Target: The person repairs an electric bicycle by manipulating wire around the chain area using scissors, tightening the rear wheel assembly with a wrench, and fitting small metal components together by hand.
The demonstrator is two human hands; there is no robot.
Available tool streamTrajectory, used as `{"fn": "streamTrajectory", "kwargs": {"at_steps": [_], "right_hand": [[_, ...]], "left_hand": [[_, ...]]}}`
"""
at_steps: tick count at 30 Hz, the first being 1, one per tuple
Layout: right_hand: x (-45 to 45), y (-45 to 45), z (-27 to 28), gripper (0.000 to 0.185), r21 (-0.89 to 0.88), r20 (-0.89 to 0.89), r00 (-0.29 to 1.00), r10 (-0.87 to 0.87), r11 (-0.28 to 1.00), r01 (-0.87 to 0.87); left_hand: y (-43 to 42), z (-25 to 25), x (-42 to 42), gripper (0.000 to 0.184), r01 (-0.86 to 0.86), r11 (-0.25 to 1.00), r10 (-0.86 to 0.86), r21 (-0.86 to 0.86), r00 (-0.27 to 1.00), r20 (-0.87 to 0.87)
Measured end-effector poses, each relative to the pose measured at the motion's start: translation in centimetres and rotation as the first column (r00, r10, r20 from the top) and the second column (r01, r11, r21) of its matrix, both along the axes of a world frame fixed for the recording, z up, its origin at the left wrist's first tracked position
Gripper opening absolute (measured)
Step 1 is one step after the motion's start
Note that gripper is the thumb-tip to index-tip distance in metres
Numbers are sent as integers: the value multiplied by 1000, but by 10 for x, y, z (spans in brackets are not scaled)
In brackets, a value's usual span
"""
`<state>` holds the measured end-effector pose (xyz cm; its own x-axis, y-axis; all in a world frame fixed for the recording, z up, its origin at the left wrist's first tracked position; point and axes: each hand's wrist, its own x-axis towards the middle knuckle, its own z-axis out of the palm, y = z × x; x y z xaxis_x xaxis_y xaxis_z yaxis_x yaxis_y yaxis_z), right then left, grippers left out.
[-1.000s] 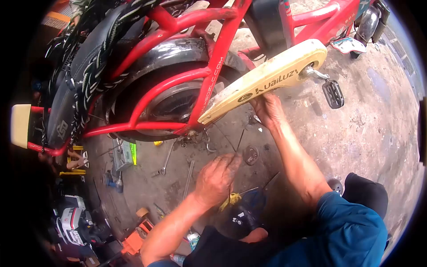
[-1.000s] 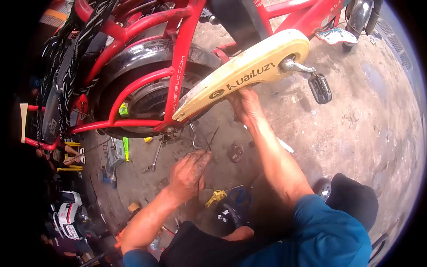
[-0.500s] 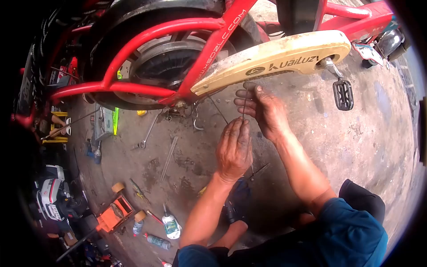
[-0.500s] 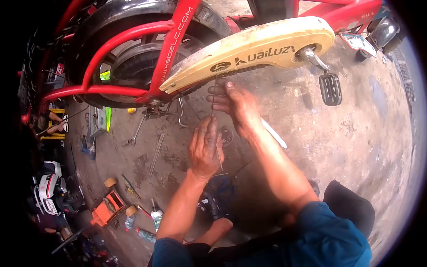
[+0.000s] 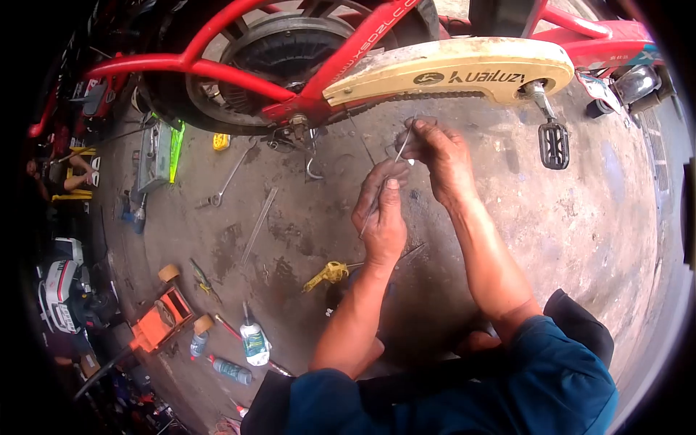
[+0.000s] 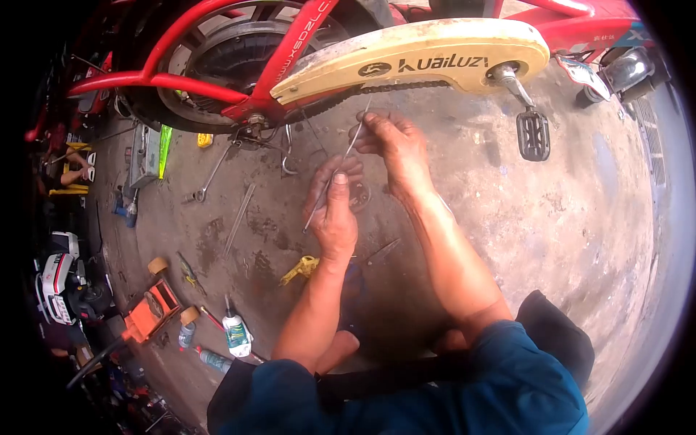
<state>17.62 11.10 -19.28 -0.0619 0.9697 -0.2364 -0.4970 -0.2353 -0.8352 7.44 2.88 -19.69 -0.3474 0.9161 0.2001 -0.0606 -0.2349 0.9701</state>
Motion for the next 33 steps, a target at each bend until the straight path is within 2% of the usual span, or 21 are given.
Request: {"fn": "streamTrajectory", "kwargs": {"at_steps": [2,5,12,18,21,24,26,27,30,33], "right_hand": [[2,-1,0,28,-24,-39,999,4,1000,-5],[2,-3,0,29,-45,-77,997,0,999,-4],[2,-1,0,33,40,-80,996,34,999,-31],[6,0,-4,31,14,-133,990,40,999,-38],[6,0,-5,30,-8,-128,992,-11,1000,10],[9,1,-3,29,2,-170,985,40,999,-40],[8,7,-1,27,-8,-231,971,59,998,-63],[8,10,2,28,14,-182,980,84,996,-83],[0,14,19,27,4,34,990,137,990,-138],[2,20,24,27,80,237,931,277,950,-303]], "left_hand": [[5,5,3,27,23,1000,-19,-17,972,235],[10,-4,2,28,63,998,-51,-30,953,299],[15,0,2,27,95,995,-85,-13,937,339],[17,-1,2,27,76,996,-62,-35,951,304],[18,1,1,27,100,995,-89,-22,952,292],[16,10,5,24,78,996,-86,36,935,343],[11,10,1,21,29,993,-28,114,1000,-7],[11,10,-1,20,10,985,21,170,983,-182],[11,9,-4,18,69,930,153,361,819,-552],[13,-3,-2,23,121,898,212,422,723,-658]]}}
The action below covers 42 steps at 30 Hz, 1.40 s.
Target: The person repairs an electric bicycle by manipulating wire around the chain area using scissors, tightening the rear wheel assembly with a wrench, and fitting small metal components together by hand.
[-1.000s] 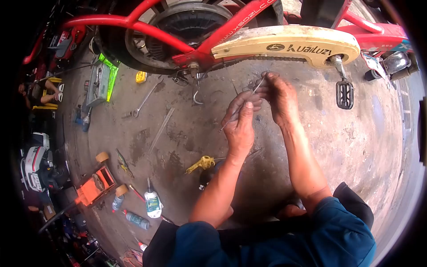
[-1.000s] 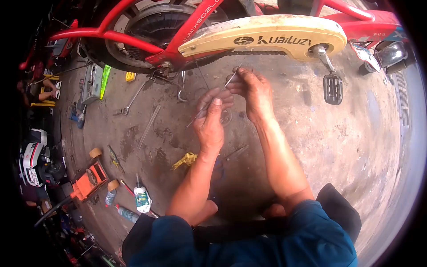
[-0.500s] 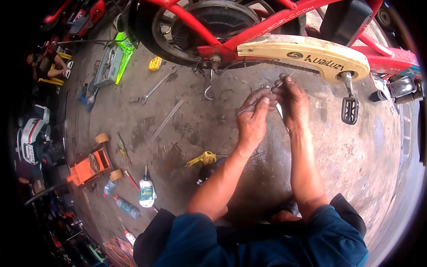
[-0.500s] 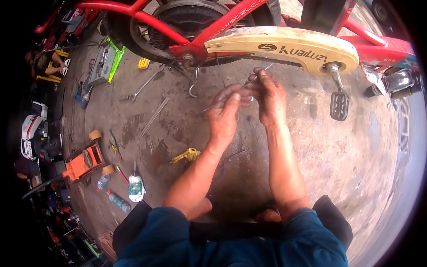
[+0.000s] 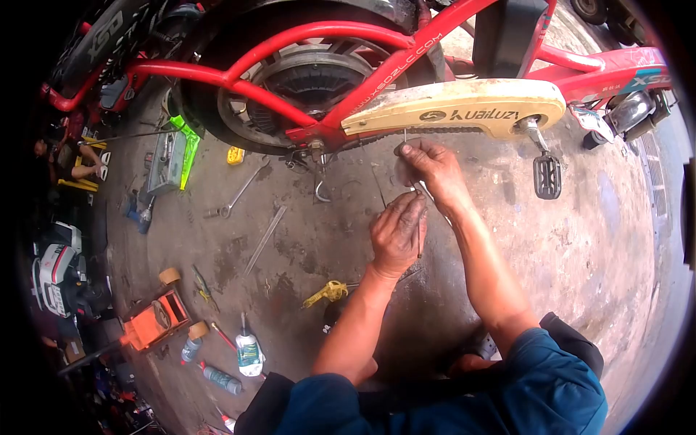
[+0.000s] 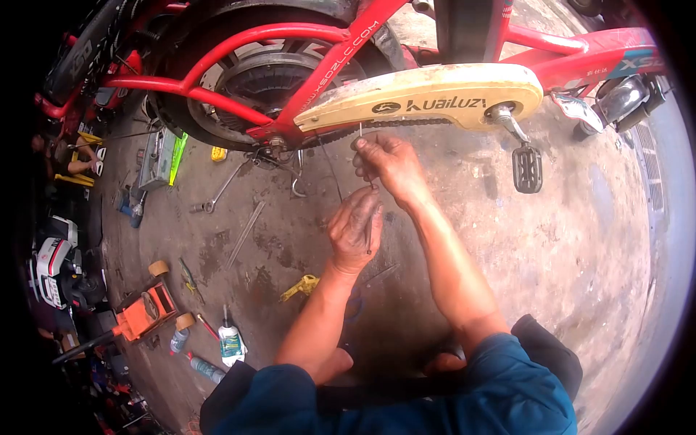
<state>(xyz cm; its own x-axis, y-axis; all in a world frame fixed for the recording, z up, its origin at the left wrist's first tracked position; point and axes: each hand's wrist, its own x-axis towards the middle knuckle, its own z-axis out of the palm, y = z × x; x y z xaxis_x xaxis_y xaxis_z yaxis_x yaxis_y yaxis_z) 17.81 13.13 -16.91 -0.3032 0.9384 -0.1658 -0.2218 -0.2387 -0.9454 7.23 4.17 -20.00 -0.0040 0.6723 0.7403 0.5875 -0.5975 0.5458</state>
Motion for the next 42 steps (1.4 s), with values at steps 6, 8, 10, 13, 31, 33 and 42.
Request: {"fn": "streamTrajectory", "kwargs": {"at_steps": [6,8,10,13,31,33,42], "right_hand": [[-2,12,-1,26,6,-7,996,-84,996,85],[-3,12,-4,27,-3,-1,991,-135,991,135],[-2,9,-10,27,-13,-1,988,-155,988,155],[-2,7,-10,29,-56,-4,984,-176,983,175],[14,17,-34,42,-170,-774,596,-214,977,130],[12,27,-50,38,-197,-897,412,-160,979,-49],[-19,57,-53,47,-144,-972,190,-134,989,-40]], "left_hand": [[10,-13,-1,26,-32,999,33,9,997,-65],[14,-14,0,26,-47,999,48,14,997,-59],[10,-19,6,26,-49,999,50,20,997,-59],[5,-18,10,25,-65,998,66,27,996,-65],[51,15,20,23,-186,979,192,88,979,-63],[54,18,17,22,-188,978,194,92,979,-65],[57,23,17,21,-205,977,211,64,973,-91]]}}
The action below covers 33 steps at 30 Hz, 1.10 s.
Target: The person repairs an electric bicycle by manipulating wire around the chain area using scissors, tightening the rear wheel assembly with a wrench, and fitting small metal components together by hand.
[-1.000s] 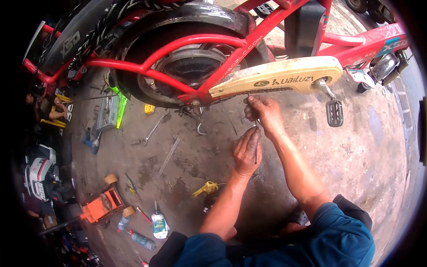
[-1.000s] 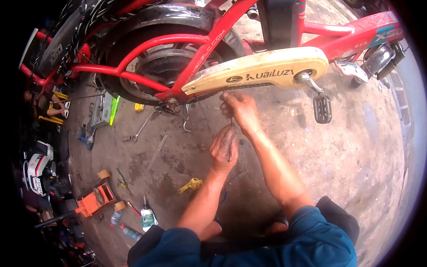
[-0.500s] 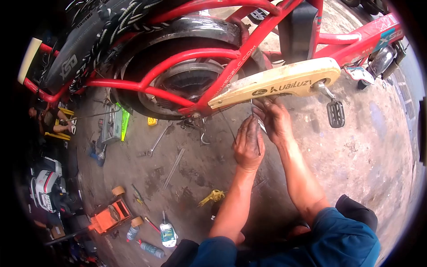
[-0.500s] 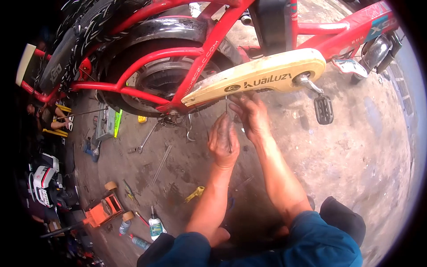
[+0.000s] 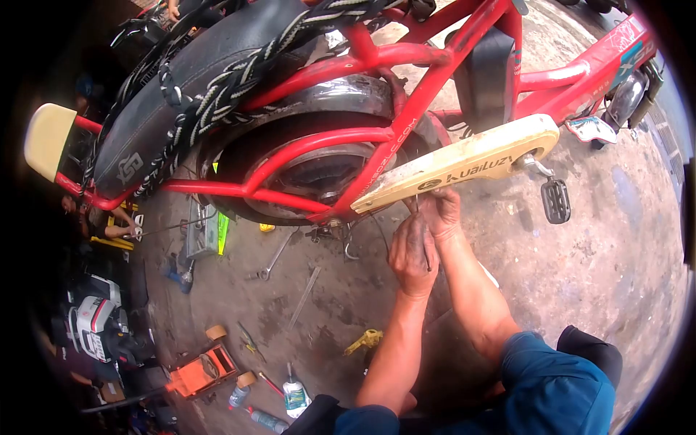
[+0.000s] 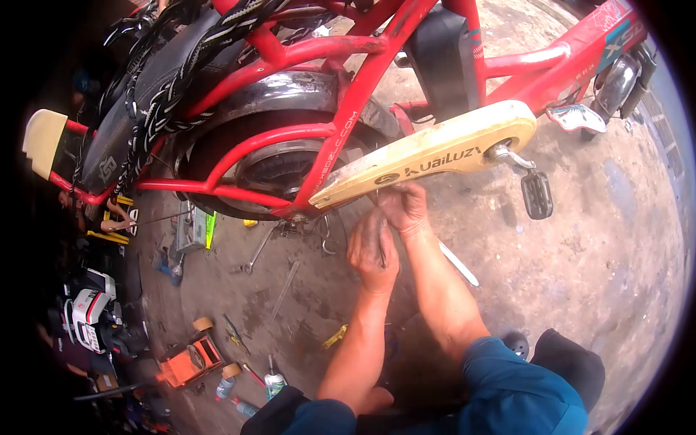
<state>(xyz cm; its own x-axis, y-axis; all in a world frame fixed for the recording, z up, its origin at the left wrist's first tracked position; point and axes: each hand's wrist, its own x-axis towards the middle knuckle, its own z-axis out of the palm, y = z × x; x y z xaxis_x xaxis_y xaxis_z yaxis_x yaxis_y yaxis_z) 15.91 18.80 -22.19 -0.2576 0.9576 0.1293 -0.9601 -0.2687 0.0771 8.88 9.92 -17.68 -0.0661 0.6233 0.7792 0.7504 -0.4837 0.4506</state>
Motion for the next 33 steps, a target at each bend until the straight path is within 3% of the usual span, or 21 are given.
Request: {"fn": "streamTrajectory", "kwargs": {"at_steps": [2,6,9,12,20,24,27,33], "right_hand": [[-7,5,-13,51,5,24,998,-66,998,66],[-24,18,-30,53,42,-206,975,-82,995,92],[-35,31,-56,52,37,-244,949,-199,976,214],[-40,20,-17,51,67,-292,931,-220,966,249],[-41,28,-12,46,122,-271,928,-257,947,298],[-39,18,-1,42,98,-281,921,-268,947,306],[-32,6,7,41,-37,-170,946,-276,961,273],[-24,-11,20,43,-125,-117,970,-215,972,200]], "left_hand": [[0,0,-2,21,-17,1000,17,-13,1000,-17],[2,4,-4,20,-17,1000,18,-23,1000,9],[3,5,-5,19,-20,999,20,-37,1000,5],[-2,5,-1,19,-26,997,28,-70,999,24],[-3,3,10,20,7,996,4,-89,992,125],[0,1,6,22,23,998,-21,-54,999,27],[0,-5,-1,25,76,997,-77,-28,996,-40],[9,3,-11,27,116,993,-118,-21,982,-149]]}}
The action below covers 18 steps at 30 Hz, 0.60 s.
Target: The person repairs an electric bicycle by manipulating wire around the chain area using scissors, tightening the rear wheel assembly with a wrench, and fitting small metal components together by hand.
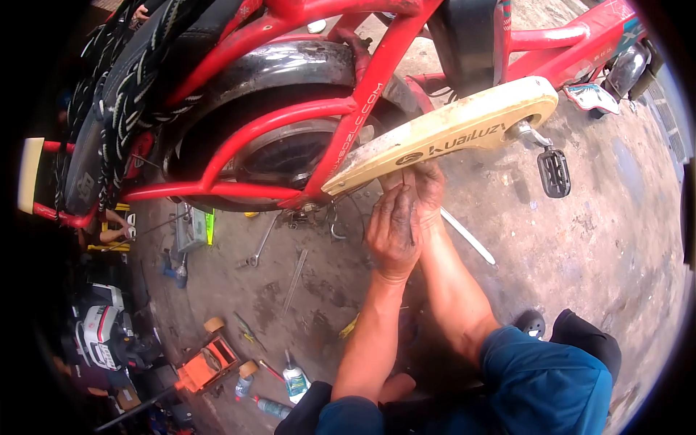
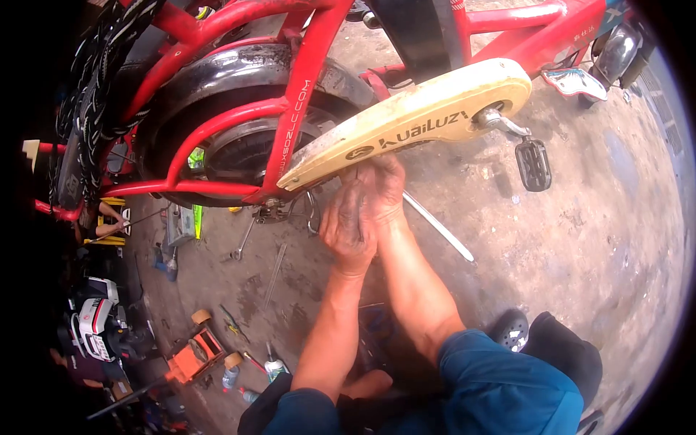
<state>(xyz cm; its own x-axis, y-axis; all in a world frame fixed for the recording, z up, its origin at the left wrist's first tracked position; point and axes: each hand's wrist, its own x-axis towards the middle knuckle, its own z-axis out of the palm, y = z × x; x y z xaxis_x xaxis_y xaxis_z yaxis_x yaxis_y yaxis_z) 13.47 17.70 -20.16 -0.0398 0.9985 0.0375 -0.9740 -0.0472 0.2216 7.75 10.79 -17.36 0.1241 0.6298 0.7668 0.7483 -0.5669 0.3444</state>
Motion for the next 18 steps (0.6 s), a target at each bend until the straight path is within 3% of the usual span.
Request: {"fn": "streamTrajectory", "kwargs": {"at_steps": [6,14,18], "right_hand": [[-1,-20,-10,39,-58,60,994,89,995,-85],[9,-13,-1,38,-319,47,991,-127,938,135],[15,-3,-3,32,-409,265,963,-56,897,165]], "left_hand": [[2,2,-2,23,-6,1000,6,0,999,49],[0,15,3,19,8,996,1,-87,994,106],[-2,3,3,19,-9,990,29,-141,990,139]]}}
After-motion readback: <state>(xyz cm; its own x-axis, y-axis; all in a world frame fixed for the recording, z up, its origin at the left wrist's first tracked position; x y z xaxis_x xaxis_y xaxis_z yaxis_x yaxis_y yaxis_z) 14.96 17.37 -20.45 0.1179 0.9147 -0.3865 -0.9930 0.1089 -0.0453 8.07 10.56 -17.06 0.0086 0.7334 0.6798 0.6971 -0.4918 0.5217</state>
